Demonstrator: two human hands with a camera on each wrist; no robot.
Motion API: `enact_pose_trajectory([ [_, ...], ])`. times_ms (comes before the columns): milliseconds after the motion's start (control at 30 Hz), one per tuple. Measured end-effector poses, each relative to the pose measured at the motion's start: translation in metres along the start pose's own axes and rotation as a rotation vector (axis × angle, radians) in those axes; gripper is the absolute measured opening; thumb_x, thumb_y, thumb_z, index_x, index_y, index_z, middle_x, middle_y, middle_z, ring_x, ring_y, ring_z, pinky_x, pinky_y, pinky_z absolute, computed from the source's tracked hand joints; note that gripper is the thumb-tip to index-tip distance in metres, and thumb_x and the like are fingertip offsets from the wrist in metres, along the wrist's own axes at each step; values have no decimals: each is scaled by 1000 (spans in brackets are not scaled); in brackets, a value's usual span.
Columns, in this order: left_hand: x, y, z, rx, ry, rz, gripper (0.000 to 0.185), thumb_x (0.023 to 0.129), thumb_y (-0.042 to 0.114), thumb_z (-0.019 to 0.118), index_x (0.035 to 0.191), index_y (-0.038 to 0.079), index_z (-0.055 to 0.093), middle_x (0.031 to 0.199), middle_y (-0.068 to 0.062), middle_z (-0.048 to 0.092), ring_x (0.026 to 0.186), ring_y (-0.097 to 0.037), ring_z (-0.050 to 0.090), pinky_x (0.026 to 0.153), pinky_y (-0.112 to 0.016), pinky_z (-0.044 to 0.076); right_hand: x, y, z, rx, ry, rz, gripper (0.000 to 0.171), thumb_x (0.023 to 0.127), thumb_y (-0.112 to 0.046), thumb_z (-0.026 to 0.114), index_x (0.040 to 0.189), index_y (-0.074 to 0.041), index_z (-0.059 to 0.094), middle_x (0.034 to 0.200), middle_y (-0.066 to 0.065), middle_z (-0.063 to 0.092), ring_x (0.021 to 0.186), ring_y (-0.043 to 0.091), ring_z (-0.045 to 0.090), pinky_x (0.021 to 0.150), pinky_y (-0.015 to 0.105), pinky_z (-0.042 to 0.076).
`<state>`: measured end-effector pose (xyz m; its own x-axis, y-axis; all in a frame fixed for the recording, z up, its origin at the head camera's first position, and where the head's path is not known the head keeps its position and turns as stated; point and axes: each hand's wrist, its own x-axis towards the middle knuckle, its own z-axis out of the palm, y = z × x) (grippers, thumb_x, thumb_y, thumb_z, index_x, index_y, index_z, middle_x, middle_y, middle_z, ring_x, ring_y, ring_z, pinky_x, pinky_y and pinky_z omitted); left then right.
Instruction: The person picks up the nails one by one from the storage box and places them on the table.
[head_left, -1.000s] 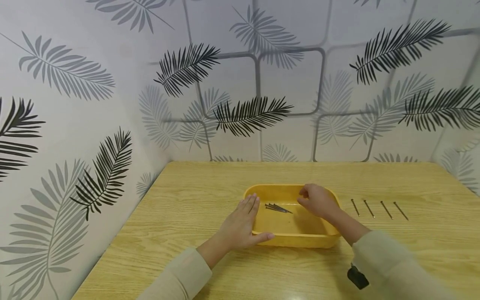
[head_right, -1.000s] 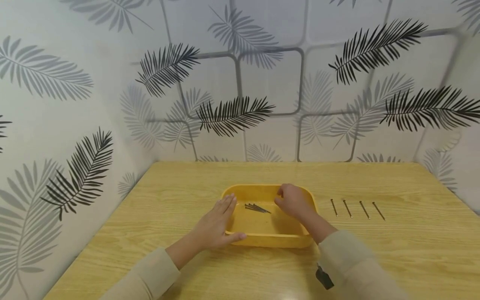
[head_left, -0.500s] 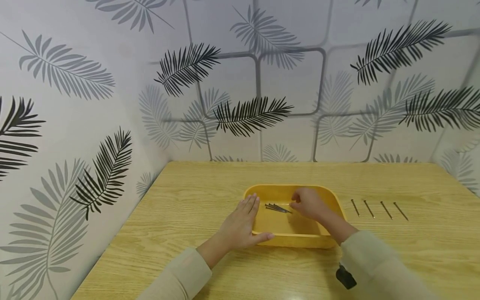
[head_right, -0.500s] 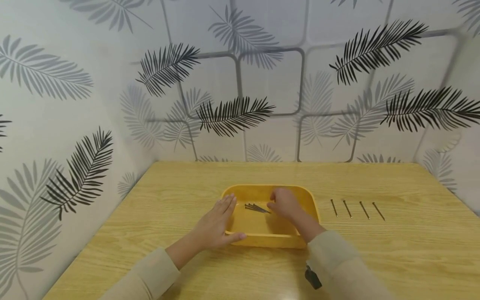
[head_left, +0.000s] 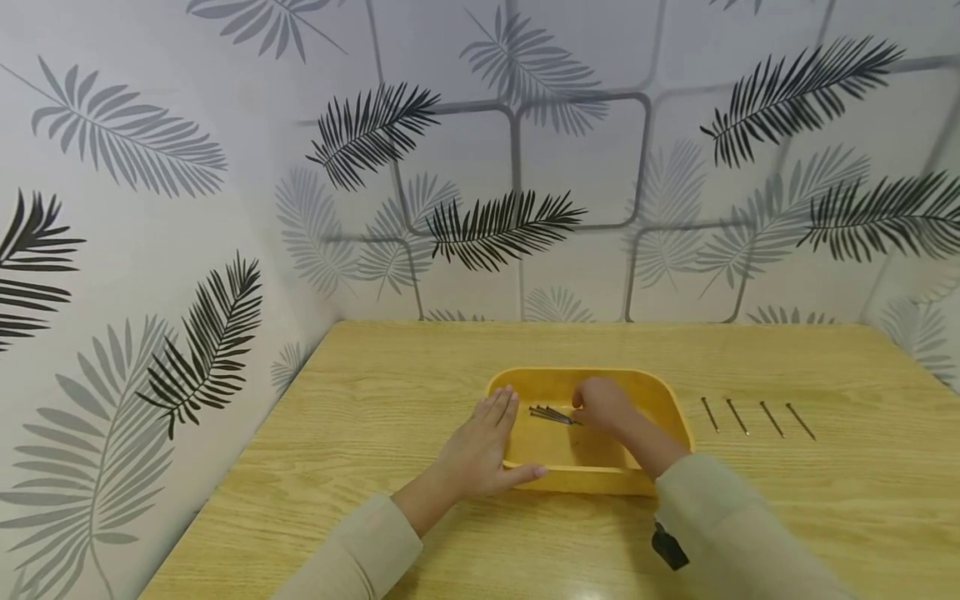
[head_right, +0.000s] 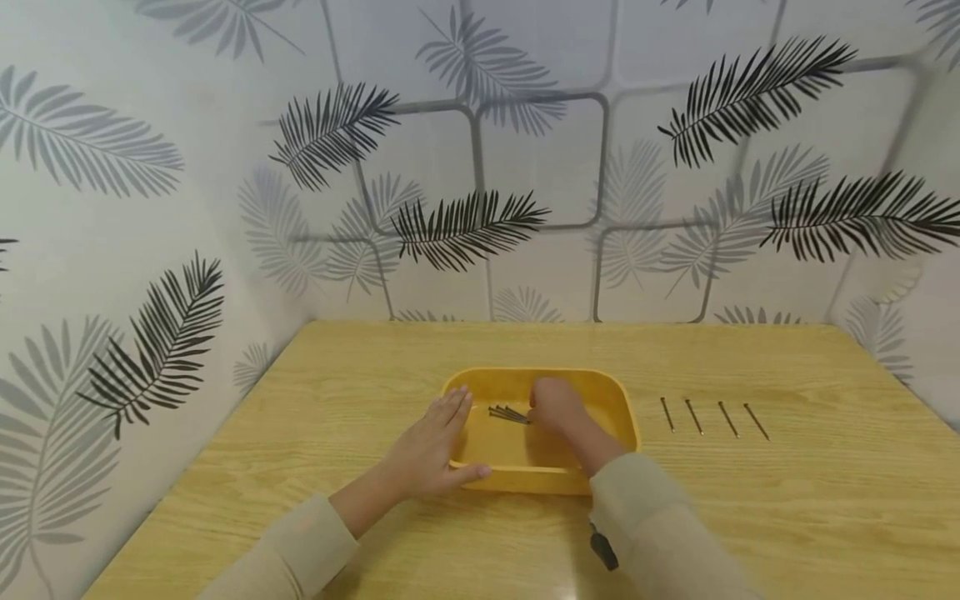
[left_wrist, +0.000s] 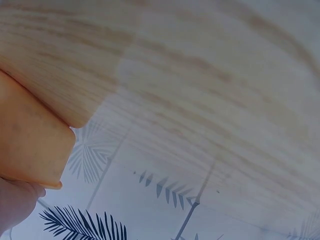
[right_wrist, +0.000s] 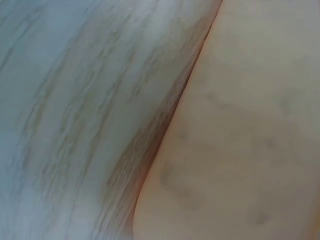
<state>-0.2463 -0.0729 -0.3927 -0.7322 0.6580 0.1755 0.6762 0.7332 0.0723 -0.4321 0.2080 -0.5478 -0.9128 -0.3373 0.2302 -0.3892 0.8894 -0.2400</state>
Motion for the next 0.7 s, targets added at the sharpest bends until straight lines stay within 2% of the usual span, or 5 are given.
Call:
enact_pose_trajectory([
  [100,0,1,-2,-6,-1,6,109,80,80,11,144,-8,20,152,-23,19,142,-33,18,115,-40,23,21,38,44,-51,7,16,17,69,-37,75,70,-24,65,71,-10,63,59,10,54,52,30,44],
  [233,0,1,-3,0,-1,6,107,81,79,14,144,-7,21,152,-23,20,142,-32,18,115,-40,23,-5,-11,-8,-13,18,-18,14,71,-25,73,70,-14,65,68,-3,62,57,13,51,50,29,42],
  [367,0,0,1,8,5,4,105,83,78,17,144,-6,22,152,-22,21,142,-31,19,115,-40,23,-20,-39,-33,28,31,-67,19,71,-20,69,59,-15,56,55,-5,48,49,11,37,45,27,31],
  [500,0,0,2,-1,3,3,103,84,77,21,145,-6,21,152,-23,20,143,-31,18,115,-40,23,-45,-98,-93,95,-95,15,33,74,-8,62,50,-14,41,49,-4,31,48,12,24,45,26,22],
  [700,1,0,1,2,5,4,105,83,78,18,144,-7,21,152,-23,20,142,-32,19,115,-40,23,-72,-154,-146,98,-74,28,43,69,5,54,50,-18,22,51,-9,12,51,8,12,49,21,13],
])
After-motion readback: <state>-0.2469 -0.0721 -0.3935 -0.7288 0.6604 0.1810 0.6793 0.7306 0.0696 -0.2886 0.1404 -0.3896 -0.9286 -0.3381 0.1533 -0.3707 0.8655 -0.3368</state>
